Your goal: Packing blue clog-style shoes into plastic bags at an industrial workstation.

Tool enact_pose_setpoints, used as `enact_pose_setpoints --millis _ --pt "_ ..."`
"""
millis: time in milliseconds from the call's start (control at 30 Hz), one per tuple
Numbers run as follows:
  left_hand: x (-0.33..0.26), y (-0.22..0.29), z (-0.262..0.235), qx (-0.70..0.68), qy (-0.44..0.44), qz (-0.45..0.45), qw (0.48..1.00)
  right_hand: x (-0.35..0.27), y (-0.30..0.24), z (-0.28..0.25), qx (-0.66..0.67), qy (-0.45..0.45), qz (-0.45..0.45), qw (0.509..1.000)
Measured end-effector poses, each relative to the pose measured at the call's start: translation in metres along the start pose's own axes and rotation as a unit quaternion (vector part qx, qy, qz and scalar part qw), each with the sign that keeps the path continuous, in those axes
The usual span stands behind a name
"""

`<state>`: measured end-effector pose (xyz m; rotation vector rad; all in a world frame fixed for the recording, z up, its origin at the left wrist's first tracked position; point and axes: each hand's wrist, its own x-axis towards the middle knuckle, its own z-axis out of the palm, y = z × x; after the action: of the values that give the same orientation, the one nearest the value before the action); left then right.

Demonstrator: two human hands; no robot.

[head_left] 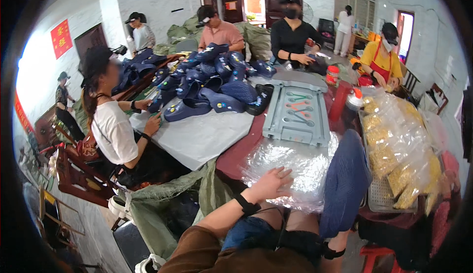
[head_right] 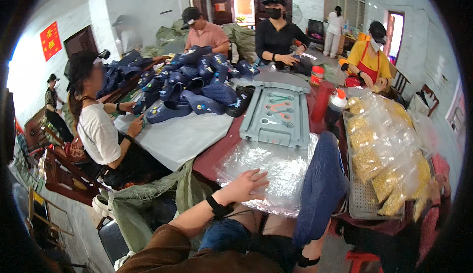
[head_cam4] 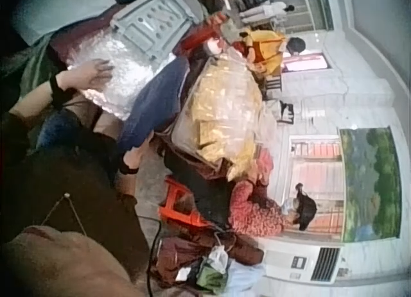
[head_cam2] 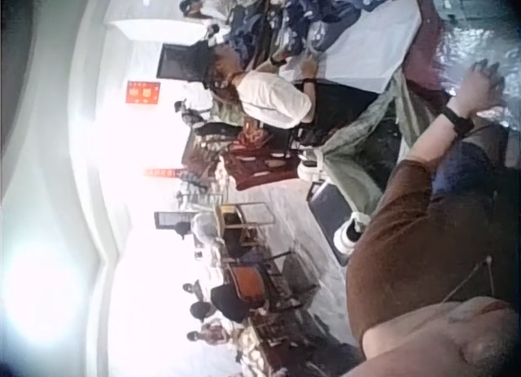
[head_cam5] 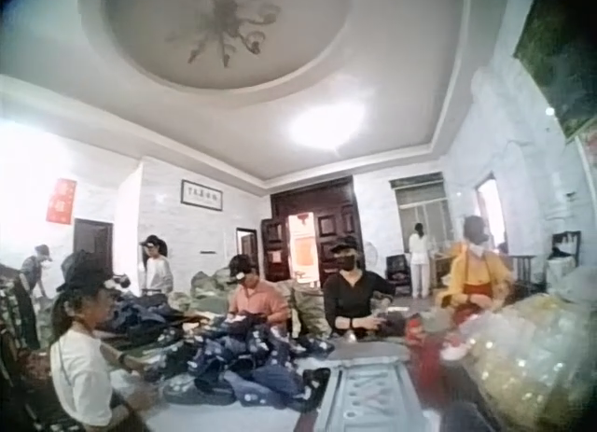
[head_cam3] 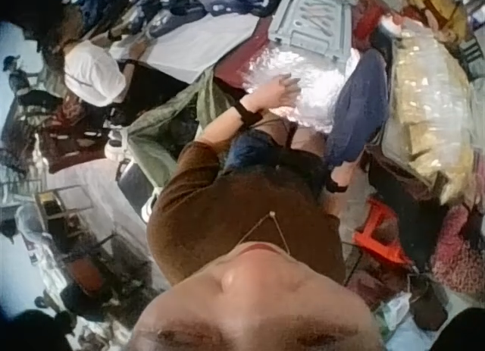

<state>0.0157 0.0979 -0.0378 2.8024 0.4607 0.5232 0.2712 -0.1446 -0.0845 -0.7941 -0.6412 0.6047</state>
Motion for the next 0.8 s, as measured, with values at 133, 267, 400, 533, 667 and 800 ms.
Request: enact_pose_setpoints --millis 133,267,400,533,667,800 --pt "0.005 -0.006 -0.019 -0.123 -0.030 -0.046 0.991 0.008 -0.032 0.048 -0.049 0.049 -0.019 0.997" --pt "0.001 -0.019 -0.022 -0.070 0.022 -0.051 0.996 0.031 -0.051 0.090 -0.092 0.085 -0.036 0.991" --pt "0.004 -0.026 -0.013 -0.051 0.011 -0.039 0.998 0.048 -0.063 0.104 -0.116 0.089 -0.046 0.988" --pt "0.005 -0.031 -0.002 -0.001 0.026 -0.025 0.999 0.047 -0.067 0.108 -0.133 0.077 -0.045 0.987" --pt "0.011 -0.025 -0.003 0.024 0.058 -0.030 0.998 0.047 -0.070 0.106 -0.148 0.059 -0.047 0.986" --pt "0.019 -0.010 -0.012 -0.039 0.096 -0.039 0.994 0.042 -0.071 0.103 -0.162 0.039 -0.050 0.985"
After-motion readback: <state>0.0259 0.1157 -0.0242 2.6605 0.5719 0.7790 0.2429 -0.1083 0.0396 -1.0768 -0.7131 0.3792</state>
